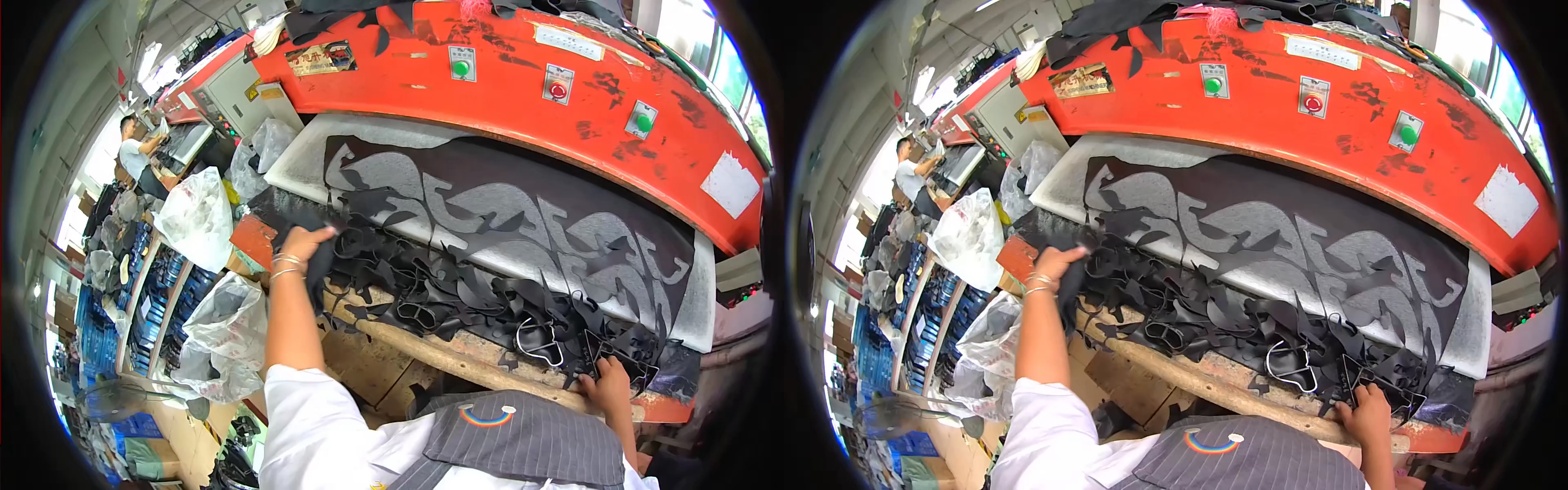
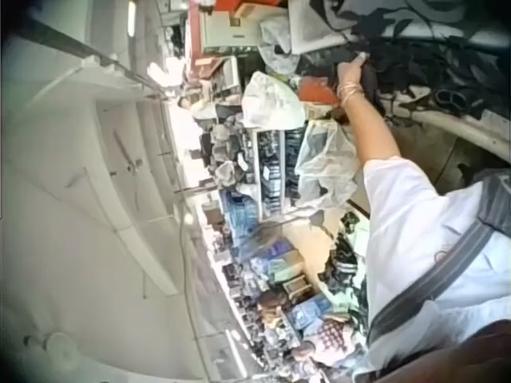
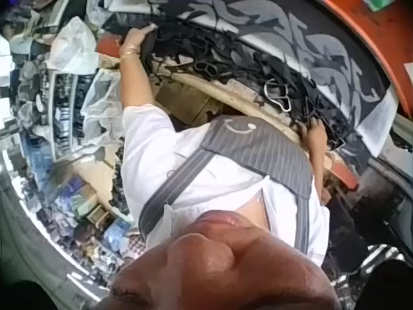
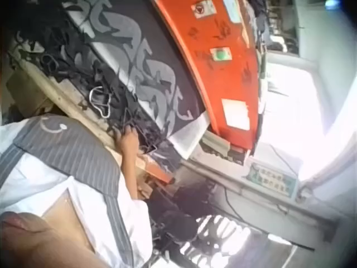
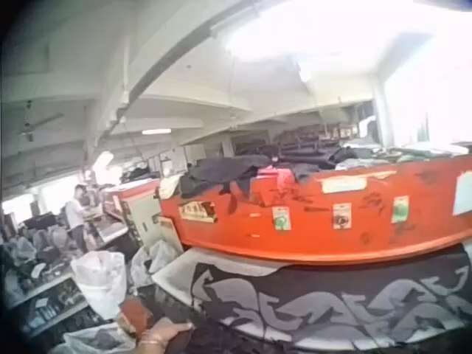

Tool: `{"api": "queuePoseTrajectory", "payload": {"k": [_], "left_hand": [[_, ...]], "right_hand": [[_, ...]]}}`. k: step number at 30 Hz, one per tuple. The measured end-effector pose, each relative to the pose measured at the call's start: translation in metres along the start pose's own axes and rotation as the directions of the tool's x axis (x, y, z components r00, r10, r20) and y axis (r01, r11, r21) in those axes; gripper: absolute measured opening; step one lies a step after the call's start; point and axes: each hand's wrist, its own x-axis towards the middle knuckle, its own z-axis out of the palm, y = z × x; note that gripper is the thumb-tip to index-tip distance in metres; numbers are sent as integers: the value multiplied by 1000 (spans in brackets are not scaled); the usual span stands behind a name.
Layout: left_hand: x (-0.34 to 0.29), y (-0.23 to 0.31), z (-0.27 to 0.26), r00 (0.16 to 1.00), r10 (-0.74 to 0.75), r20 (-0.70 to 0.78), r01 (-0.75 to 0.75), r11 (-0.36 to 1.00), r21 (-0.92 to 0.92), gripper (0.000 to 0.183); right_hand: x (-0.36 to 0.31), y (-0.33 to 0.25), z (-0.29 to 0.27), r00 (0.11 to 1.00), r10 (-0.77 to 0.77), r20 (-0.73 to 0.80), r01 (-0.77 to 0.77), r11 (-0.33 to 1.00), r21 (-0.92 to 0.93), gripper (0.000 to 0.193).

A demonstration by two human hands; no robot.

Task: Using a hydraulic die-cutting machine to cut shoe components from a sheet of synthetic material using metal dies.

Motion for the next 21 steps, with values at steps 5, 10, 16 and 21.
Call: {"api": "queuePoseTrajectory", "payload": {"k": [5, 10, 16, 21], "left_hand": [[18, 15, 74, 999, -46, -27, 53, 783, 620, 57], [14, 9, 56, 928, 247, -280, -19, 780, 625, 62], [-25, 47, -21, 785, 192, -589, -448, 833, -326, 41], [-83, 50, -108, 724, 9, -690, -677, 203, -708, 29]], "right_hand": [[-9, 5, 4, 997, -5, -82, 8, 999, 37, 39], [-12, 10, 3, 995, 6, -104, 2, 997, 75, 39], [-17, 16, -2, 994, -48, -103, 53, 998, 44, 38], [-25, 18, -5, 998, -33, -58, 36, 998, 50, 38]]}}
